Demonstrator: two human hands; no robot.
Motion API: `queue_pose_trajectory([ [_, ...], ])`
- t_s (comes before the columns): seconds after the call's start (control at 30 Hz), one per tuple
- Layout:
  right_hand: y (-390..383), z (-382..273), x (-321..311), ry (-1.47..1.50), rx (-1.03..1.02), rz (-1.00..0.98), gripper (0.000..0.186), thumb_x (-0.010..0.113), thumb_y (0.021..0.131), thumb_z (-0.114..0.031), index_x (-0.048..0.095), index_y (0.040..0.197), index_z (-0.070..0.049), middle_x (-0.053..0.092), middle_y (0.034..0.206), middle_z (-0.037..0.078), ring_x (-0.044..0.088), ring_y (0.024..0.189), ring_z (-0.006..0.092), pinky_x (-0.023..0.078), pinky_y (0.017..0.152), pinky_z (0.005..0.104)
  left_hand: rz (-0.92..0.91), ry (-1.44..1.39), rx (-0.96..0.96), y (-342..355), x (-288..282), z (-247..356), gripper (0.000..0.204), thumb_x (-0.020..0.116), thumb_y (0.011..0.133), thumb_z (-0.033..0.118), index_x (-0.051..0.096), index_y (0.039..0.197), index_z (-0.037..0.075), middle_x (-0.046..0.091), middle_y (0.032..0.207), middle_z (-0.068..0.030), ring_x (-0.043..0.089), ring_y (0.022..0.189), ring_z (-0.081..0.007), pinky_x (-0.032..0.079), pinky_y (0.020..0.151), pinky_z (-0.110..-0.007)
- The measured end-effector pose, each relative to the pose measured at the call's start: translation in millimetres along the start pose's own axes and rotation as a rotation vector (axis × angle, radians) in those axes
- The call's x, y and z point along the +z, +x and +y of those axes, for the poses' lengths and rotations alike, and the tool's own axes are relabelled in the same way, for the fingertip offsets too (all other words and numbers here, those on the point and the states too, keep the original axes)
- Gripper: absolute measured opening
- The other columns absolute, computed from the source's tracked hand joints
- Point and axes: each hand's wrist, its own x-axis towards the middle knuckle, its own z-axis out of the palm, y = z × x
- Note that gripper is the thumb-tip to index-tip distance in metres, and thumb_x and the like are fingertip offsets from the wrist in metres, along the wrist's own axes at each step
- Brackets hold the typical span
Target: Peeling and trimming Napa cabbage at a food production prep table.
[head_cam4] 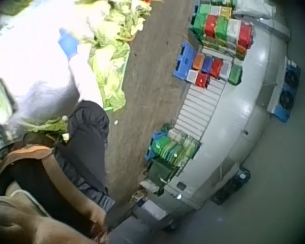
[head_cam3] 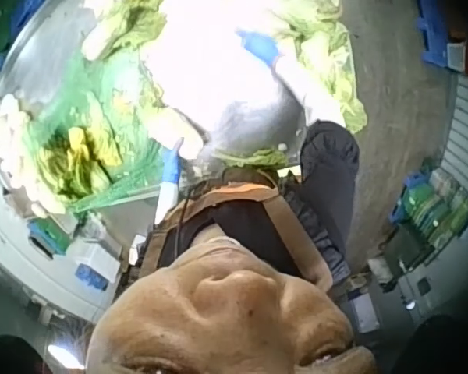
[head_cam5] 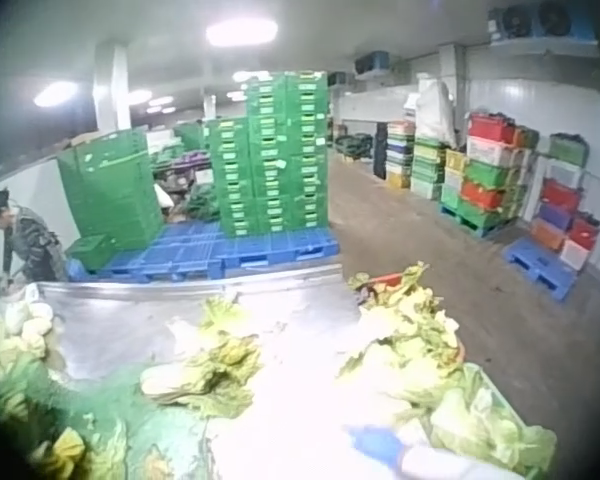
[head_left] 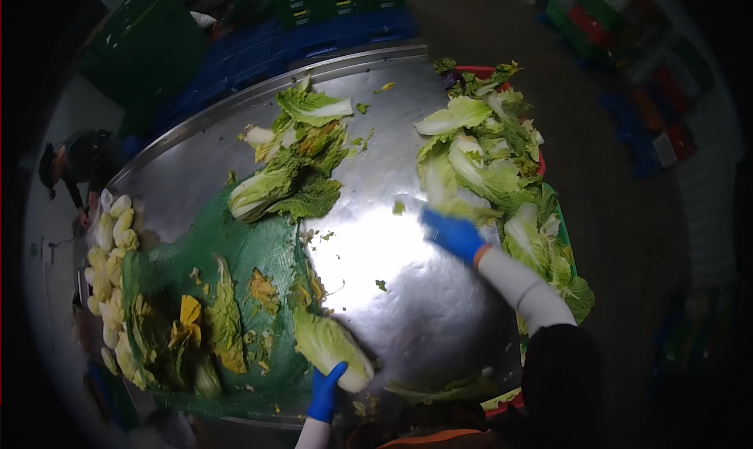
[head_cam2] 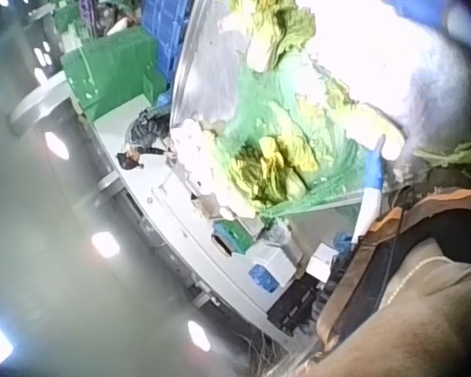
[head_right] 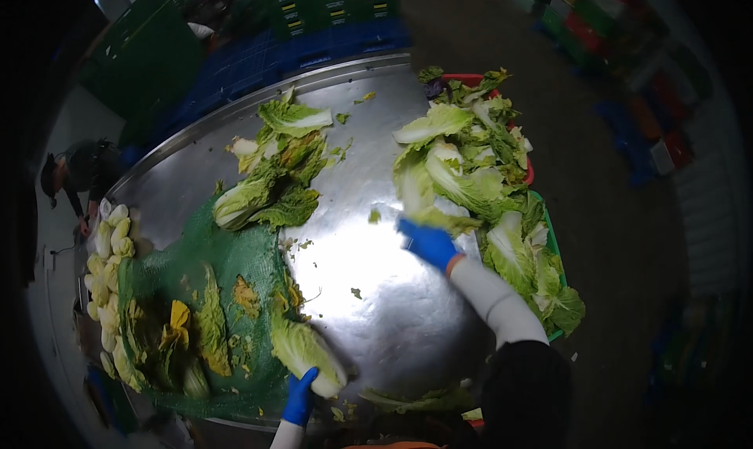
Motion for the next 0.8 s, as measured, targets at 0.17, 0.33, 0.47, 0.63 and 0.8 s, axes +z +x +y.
queue_pose_trajectory([
  [0.17,66.2,20.2,-139.2,-0.285,0.423,0.337,0.046,0.061,0.087,-0.029,0.054,0.128,-0.011,0.063,0.116,0.021,0.063,0.100,0.0396,0.050,0.084,0.0440,-0.225,-0.041,-0.021,30.2,55.6,19.0,0.058,0.075,0.079,0.007,0.048,0.129,-0.003,0.060,0.120,-0.0139,0.060,0.109,-0.0227,0.049,0.094,-0.035],
  [0.33,-11.1,-129.9,-140.2,0.640,0.518,-0.106,0.046,0.068,0.087,-0.039,0.062,0.119,-0.006,0.066,0.100,0.007,0.063,0.080,0.0148,0.051,0.070,0.0280,-0.321,0.124,0.080,37.8,81.6,27.4,0.068,0.080,0.074,0.006,0.044,0.130,-0.002,0.056,0.125,-0.0140,0.057,0.113,-0.0219,0.050,0.094,-0.035],
  [0.47,-136.6,-191.9,-50.5,1.180,0.359,-0.277,0.069,0.080,0.076,-0.012,0.046,0.135,0.000,0.056,0.125,0.008,0.053,0.114,0.0151,0.048,0.089,0.0284,-0.367,0.192,0.390,12.3,81.1,30.9,0.090,0.083,0.072,0.010,0.028,0.143,0.001,0.046,0.135,-0.0132,0.049,0.122,-0.0223,0.050,0.093,-0.034],
  [0.63,-185.1,-219.0,25.2,1.226,0.448,0.171,0.051,0.076,0.081,-0.018,0.054,0.124,0.000,0.063,0.107,0.008,0.061,0.092,0.0147,0.052,0.079,0.0303,-0.522,0.400,-0.050,22.4,61.0,-7.1,0.089,0.083,0.074,0.022,0.031,0.144,0.001,0.051,0.126,-0.0125,0.056,0.110,-0.0220,0.051,0.089,-0.032],
  [0.8,-206.5,-206.7,57.4,1.229,0.959,0.152,0.039,0.073,0.082,-0.044,0.060,0.088,-0.007,0.050,0.063,-0.003,0.047,0.049,0.0058,0.041,0.045,0.0234,-0.541,0.510,0.209,24.1,75.8,-36.4,0.075,0.082,0.075,0.028,0.045,0.131,-0.005,0.061,0.116,-0.0149,0.063,0.096,-0.0218,0.053,0.083,-0.033],
])
